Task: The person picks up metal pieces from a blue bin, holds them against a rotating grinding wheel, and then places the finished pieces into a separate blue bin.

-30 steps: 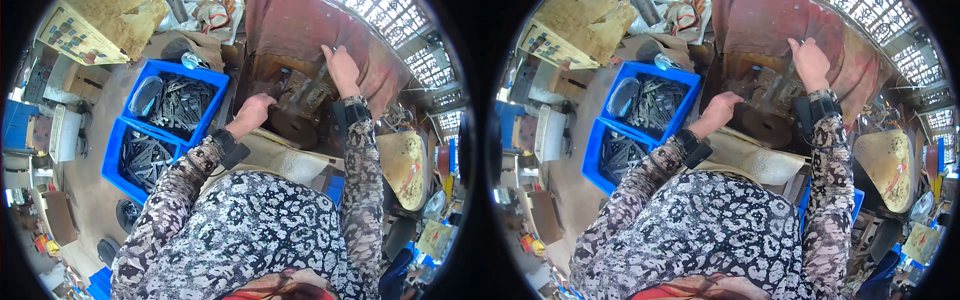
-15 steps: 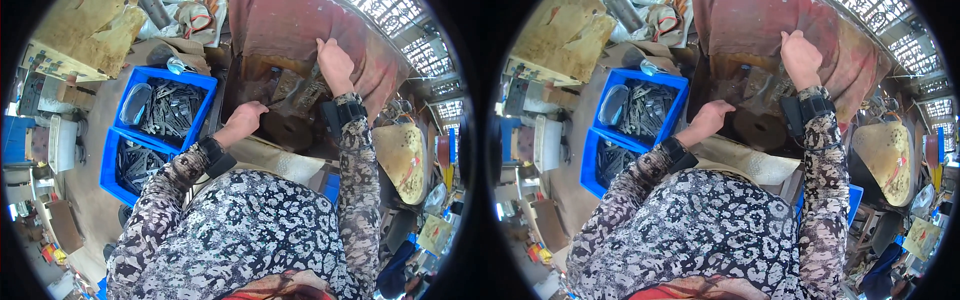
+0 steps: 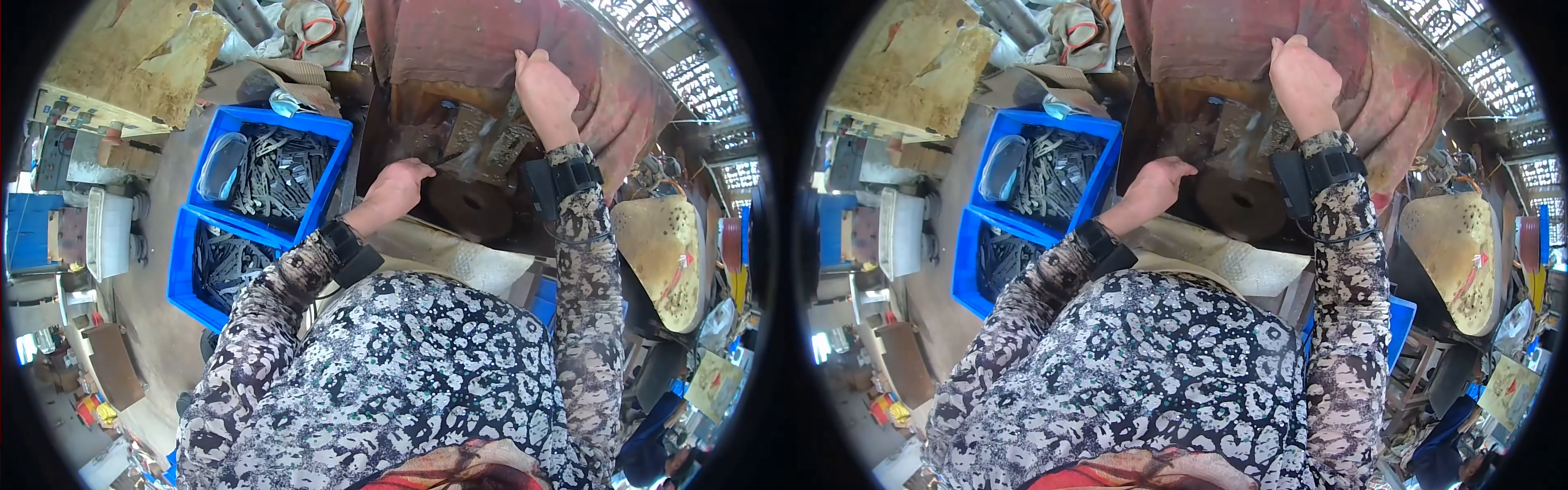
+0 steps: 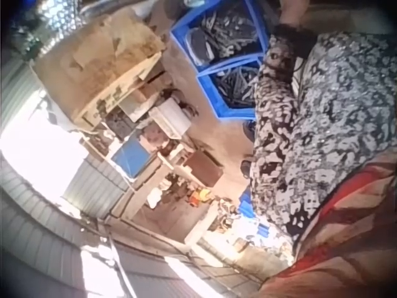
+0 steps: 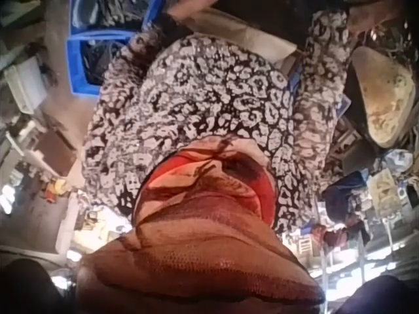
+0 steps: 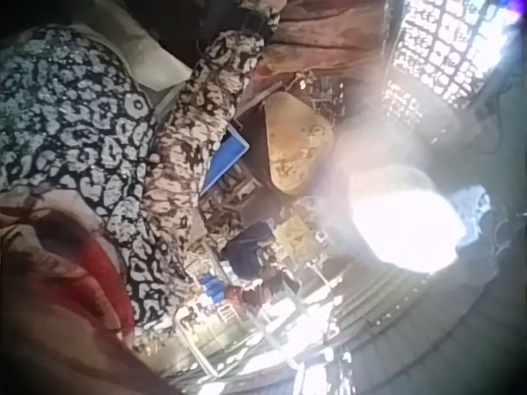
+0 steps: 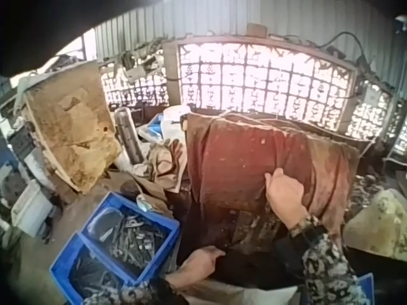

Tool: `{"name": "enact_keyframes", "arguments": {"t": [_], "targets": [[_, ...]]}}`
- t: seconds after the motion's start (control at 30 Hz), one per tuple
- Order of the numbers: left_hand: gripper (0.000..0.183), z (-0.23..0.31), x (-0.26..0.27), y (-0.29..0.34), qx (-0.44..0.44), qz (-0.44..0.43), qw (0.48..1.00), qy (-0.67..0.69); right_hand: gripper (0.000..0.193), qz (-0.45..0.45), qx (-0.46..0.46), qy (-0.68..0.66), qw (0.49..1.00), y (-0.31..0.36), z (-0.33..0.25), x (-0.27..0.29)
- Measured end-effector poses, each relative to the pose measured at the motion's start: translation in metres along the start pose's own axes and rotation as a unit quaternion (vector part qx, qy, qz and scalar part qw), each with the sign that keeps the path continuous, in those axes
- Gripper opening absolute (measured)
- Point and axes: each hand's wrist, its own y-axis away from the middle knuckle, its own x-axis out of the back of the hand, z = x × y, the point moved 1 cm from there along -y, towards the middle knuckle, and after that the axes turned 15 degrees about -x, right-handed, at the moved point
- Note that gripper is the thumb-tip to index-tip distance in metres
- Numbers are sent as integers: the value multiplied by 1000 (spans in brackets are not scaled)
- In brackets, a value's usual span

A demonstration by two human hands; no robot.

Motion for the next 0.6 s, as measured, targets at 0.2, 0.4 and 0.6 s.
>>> {"name": "enact_keyframes", "arguments": {"t": [0.2,0.4,0.6], "targets": [[23,-8,-1,4,-25,39,999,-2,46,0,6,8,1000,-1,-6,-1],[31,-2,4,1,6,4,1000,-14,47,-15,-5,5,1000,-3,-6,-5],[22,-7,-2,3,-21,45,999,-12,47,-15,-7,5,1000,-4,-3,-6]]}}
